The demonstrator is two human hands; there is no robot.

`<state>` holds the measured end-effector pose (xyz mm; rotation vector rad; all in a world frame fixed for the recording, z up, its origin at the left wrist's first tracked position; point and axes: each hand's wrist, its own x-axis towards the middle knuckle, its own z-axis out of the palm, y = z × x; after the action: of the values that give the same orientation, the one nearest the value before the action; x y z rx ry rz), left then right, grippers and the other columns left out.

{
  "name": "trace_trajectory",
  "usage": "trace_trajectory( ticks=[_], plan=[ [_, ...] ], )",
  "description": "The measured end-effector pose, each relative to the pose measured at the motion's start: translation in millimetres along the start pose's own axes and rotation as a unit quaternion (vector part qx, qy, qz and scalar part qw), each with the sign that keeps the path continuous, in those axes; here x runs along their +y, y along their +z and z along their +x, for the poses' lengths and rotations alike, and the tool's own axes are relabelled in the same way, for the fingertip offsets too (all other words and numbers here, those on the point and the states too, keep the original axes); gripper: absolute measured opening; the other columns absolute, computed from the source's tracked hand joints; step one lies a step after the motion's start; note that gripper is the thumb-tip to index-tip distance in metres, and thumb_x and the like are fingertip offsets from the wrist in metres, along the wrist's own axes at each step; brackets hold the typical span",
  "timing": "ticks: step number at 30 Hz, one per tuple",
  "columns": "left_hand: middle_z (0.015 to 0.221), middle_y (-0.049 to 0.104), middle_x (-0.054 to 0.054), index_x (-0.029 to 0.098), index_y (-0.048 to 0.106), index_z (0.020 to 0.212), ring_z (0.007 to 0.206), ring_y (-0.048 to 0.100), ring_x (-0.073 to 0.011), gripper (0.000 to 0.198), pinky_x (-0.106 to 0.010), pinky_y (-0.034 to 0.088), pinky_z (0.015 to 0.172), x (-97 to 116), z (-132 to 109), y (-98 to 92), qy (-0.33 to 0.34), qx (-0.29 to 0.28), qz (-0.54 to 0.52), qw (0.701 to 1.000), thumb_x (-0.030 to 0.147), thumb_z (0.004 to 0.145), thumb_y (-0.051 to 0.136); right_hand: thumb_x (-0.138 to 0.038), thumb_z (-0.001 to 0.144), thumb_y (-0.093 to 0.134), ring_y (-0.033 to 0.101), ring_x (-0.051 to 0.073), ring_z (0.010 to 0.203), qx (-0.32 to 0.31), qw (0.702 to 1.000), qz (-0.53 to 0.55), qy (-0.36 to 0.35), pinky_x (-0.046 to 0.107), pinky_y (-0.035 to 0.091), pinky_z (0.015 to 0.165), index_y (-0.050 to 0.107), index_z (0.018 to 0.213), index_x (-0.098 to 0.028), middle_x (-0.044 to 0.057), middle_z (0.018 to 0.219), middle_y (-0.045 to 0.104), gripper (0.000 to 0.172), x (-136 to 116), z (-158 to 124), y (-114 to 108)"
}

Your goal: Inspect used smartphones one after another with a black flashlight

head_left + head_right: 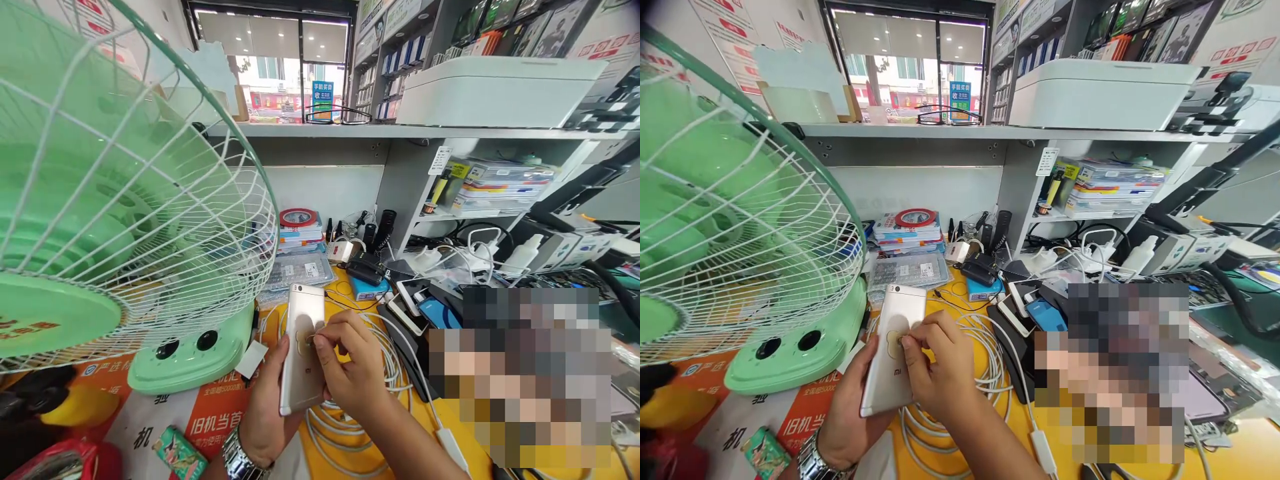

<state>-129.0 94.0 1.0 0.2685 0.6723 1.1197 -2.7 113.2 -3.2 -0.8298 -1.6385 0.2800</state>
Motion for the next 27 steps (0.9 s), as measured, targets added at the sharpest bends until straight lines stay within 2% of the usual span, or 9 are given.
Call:
trace_trajectory(
  ticks=[4, 8, 11, 16, 19, 24, 27],
  plan=[
    [0.083, 0.075, -0.005, 0.019, 0.073, 0.093, 0.08, 0.069, -0.0245, 0.036, -0.036, 0.056, 0.078, -6.2, -0.2, -9.5, -0.003, -0.005, 0.001, 1.0, 0.042, 0.067, 0.081, -0.013, 0.094, 0.049, 0.048, 0.008, 0.071, 0.013, 0.999, 0.006, -0.036, 0.02, 0.035, 0.061, 0.055, 0.078, -0.011, 0.004, 0.079, 0.051, 0.017, -3.5, 0.0, -2.9],
    [0.09, 0.075, -0.007, 0.019, 0.071, 0.106, 0.088, 0.069, -0.0243, 0.036, -0.035, 0.055, 0.081, -12.0, 1.7, -19.3, -0.014, -0.037, -0.007, 0.999, 0.043, 0.079, 0.07, -0.012, 0.093, 0.045, 0.049, 0.009, 0.072, 0.019, 0.997, 0.009, -0.068, 0.021, 0.037, 0.061, 0.056, 0.079, -0.01, 0.004, 0.077, 0.052, 0.018, -6.1, 0.5, -6.3],
    [0.088, 0.075, -0.007, 0.016, 0.072, 0.104, 0.091, 0.068, -0.0254, 0.036, -0.035, 0.054, 0.083, -11.9, 1.1, -14.2, -0.042, -0.053, -0.011, 0.998, 0.044, 0.081, 0.068, -0.011, 0.093, 0.044, 0.049, 0.009, 0.071, 0.019, 0.997, 0.006, -0.079, 0.021, 0.036, 0.06, 0.058, 0.082, -0.01, 0.004, 0.077, 0.052, 0.018, -7.3, -0.5, -7.5],
    [0.085, 0.075, -0.006, 0.018, 0.076, 0.095, 0.095, 0.068, -0.0267, 0.033, -0.037, 0.053, 0.089, -11.8, -2.1, -3.7, -0.032, -0.066, -0.009, 0.997, 0.045, 0.077, 0.073, -0.008, 0.091, 0.046, 0.048, 0.009, 0.068, 0.045, 0.994, -0.013, -0.096, 0.022, 0.033, 0.059, 0.057, 0.08, -0.011, 0.004, 0.076, 0.052, 0.016, -7.6, -6.7, -5.7],
    [0.092, 0.076, -0.008, 0.018, 0.076, 0.095, 0.103, 0.066, -0.0282, 0.037, -0.038, 0.051, 0.096, -14.8, 1.9, -16.3, -0.03, -0.06, -0.007, 0.998, 0.048, 0.074, 0.074, -0.008, 0.09, 0.047, 0.047, 0.009, 0.067, 0.044, 0.992, -0.026, -0.118, 0.023, 0.032, 0.06, 0.058, 0.081, -0.011, 0.004, 0.077, 0.053, 0.014, -8.1, -9.7, -3.7],
    [0.112, 0.073, -0.006, 0.024, 0.071, 0.108, 0.112, 0.063, -0.024, 0.032, -0.036, 0.047, 0.103, -23.0, 13.0, -53.3, 0.071, -0.015, -0.005, 0.997, 0.039, 0.08, 0.069, -0.011, 0.088, 0.048, 0.048, 0.011, 0.067, 0.001, 0.986, -0.046, -0.158, 0.025, 0.034, 0.06, 0.06, 0.087, -0.011, 0.005, 0.08, 0.055, 0.012, -9.8, -12.1, -1.6],
    [0.114, 0.072, -0.007, 0.023, 0.07, 0.111, 0.113, 0.063, -0.0239, 0.034, -0.034, 0.047, 0.103, -23.6, 13.7, -57.6, 0.08, -0.03, 0.002, 0.996, 0.037, 0.08, 0.069, -0.013, 0.087, 0.047, 0.048, 0.012, 0.066, -0.018, 0.982, -0.06, -0.177, 0.026, 0.036, 0.059, 0.061, 0.091, -0.01, 0.005, 0.079, 0.055, 0.015, -10.9, -12.6, -1.1]
  ],
)
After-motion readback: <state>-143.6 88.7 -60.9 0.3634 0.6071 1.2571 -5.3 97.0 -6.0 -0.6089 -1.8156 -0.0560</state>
